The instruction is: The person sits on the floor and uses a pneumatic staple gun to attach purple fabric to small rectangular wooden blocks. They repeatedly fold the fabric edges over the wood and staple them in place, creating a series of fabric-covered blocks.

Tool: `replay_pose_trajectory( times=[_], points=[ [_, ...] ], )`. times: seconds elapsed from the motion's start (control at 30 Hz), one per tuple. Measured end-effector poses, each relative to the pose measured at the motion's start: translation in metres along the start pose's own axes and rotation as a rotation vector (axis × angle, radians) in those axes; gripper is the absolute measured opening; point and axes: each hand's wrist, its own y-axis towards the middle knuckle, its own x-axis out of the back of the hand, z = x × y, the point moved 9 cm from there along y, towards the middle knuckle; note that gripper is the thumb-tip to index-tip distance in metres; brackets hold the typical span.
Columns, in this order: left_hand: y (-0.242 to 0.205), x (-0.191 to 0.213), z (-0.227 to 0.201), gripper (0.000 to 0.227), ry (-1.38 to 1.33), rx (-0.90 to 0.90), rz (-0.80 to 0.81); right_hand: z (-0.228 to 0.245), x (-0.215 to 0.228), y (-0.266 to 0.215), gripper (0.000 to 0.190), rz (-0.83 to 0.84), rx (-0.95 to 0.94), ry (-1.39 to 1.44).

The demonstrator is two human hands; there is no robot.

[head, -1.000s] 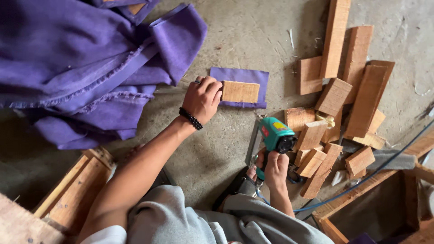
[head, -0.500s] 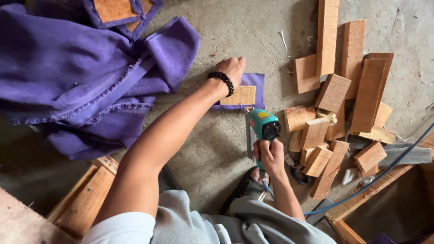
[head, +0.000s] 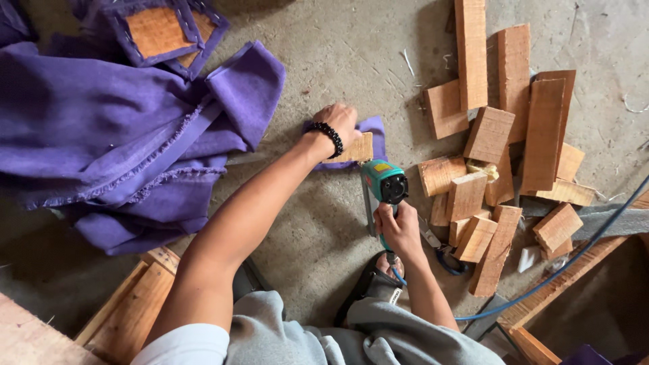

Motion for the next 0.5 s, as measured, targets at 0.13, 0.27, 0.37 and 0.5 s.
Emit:
replay_pose_trajectory(
  times=[0.13, 0.27, 0.37, 0.5],
  points=[
    [-0.017, 0.023, -0.02, 0.024, 0.154, -0.188, -0.401, 0.001, -0.002, -0.001, 0.048, 0.007, 0.02, -0.022],
    [-0.021, -0.006, -0.018, 0.009, 0.072, -0.215, -0.256, 0.001, 0.002, -0.001, 0.047, -0.009, 0.01, -0.053],
    [-0.039, -0.004, -0.023, 0.008, 0.092, -0.325, -0.383, 0.002, -0.004, -0.002, 0.044, -0.024, -0.007, -0.022],
    [-0.071, 0.006, -0.04, 0.011, 0.104, -0.5, -0.615, 0.004, -0.005, -0.002, 0.043, -0.025, -0.003, 0.006]
  ],
)
